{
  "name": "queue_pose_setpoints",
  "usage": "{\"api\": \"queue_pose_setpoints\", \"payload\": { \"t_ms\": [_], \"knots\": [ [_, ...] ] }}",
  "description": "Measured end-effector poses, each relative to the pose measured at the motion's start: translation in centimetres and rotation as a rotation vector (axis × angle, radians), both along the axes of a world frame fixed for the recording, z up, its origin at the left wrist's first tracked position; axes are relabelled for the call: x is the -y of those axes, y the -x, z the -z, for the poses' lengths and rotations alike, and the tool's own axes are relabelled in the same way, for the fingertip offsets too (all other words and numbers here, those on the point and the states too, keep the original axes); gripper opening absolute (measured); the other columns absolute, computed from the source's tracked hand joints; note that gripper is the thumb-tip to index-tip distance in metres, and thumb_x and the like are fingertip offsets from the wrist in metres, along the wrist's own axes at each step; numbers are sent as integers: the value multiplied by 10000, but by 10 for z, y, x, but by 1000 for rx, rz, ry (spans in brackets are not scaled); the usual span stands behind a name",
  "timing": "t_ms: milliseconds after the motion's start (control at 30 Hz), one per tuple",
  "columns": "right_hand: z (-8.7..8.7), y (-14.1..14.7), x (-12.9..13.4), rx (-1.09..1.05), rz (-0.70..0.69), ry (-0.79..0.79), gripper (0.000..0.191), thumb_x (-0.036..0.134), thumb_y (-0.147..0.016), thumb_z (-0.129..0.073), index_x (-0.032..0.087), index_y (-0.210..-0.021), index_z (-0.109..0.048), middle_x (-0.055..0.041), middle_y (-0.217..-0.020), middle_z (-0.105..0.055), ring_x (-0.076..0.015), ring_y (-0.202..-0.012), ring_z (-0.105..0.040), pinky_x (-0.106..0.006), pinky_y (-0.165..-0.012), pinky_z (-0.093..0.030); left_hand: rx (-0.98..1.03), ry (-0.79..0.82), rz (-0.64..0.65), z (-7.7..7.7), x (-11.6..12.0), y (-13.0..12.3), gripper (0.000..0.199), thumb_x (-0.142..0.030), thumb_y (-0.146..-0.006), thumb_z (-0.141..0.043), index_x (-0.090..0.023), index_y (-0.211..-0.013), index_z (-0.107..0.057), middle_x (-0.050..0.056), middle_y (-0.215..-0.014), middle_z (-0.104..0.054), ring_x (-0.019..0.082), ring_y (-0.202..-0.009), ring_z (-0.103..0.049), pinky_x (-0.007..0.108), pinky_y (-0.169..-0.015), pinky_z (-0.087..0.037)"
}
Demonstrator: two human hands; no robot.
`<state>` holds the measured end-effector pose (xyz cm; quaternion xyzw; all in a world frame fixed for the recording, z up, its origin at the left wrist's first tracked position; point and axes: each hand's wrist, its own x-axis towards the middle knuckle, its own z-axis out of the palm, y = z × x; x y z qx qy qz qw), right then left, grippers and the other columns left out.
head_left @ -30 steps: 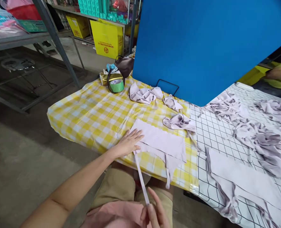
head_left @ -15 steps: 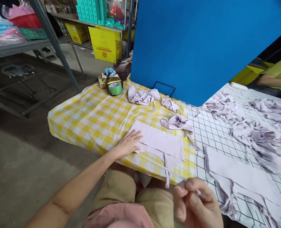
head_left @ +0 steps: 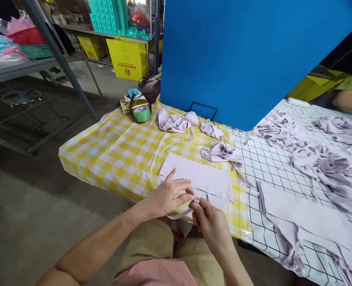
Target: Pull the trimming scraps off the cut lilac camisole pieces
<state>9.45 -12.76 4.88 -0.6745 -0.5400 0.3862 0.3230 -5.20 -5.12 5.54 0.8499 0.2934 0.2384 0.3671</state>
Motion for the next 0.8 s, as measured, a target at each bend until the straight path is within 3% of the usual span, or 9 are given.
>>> {"api": "queue_pose_setpoints", "payload": {
  "t_ms": [333, 567, 800],
  "knots": [
    [8, -1, -6, -66, -55, 96, 406, 546, -828, -369, 211, -617, -457, 62, -393, -376, -93, -353, -336, -214, -364, -250, 13, -163, 51, 16, -1, 2, 190, -222, -903, -438, -190, -966, -614, -1, -979, -687, 133, -1065, -571, 389, -1128, -112],
    [6, 1, -6, -34, -134, 12, 329, 451, -874, -343, 213, -662, -426, 63, -432, -372, -98, -395, -322, -222, -393, -254, 4, -82, 51, 21, -2, 4, 213, -278, -887, -483, -200, -1016, -632, 5, -1000, -691, 145, -1041, -590, 419, -1122, -142],
    [7, 2, -5, -5, -141, -26, 259, 372, -878, -356, 215, -682, -421, 42, -500, -415, -102, -433, -328, -218, -391, -252, -24, -287, -7, 26, 2, 1, 230, -233, -904, -425, -183, -966, -641, 24, -941, -702, 165, -1037, -592, 463, -1117, -136]
  ]
}}
